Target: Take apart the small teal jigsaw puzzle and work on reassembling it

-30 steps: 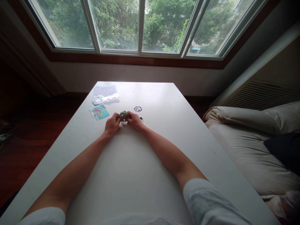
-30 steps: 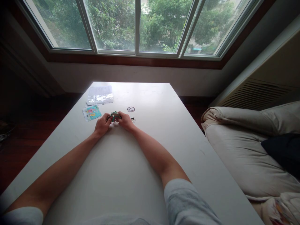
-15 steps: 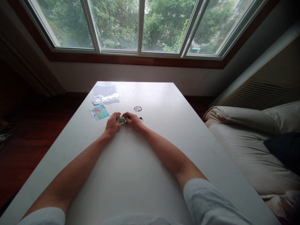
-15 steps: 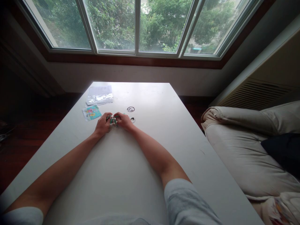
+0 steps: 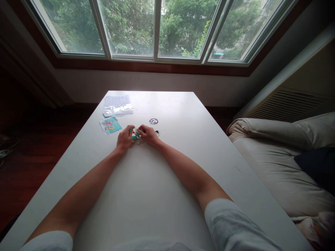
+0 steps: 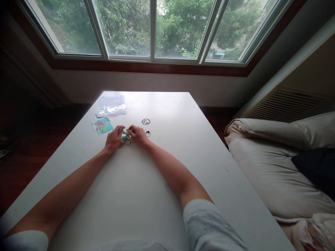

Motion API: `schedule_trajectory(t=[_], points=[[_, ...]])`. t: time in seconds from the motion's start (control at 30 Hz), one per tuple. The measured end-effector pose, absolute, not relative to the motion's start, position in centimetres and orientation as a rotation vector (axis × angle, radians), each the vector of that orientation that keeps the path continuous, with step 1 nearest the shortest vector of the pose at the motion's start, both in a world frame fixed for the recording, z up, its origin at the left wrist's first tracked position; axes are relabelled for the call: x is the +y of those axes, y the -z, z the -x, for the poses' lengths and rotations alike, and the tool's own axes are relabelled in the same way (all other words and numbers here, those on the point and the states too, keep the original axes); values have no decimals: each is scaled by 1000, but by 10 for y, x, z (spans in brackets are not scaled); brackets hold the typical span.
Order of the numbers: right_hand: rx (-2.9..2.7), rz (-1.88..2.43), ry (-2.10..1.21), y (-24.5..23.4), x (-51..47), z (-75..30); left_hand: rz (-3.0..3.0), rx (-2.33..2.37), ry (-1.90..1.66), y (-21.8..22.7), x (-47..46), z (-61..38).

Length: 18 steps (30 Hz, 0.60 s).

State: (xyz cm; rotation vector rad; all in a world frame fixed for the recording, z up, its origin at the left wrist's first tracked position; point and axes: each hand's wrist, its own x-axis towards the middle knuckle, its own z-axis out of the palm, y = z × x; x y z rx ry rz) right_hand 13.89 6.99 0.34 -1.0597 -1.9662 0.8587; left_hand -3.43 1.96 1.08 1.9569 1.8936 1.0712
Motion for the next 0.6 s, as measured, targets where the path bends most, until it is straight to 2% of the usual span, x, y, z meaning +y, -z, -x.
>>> schedule_trajectory(t=[0.3, 0.6], points=[[-2118, 947, -757, -3, 67, -137, -1816, 2068, -1002, -13, 20, 35], [-2496, 788, -474, -2, 65, -140, -1897, 1995, -1189, 2, 32, 44]])
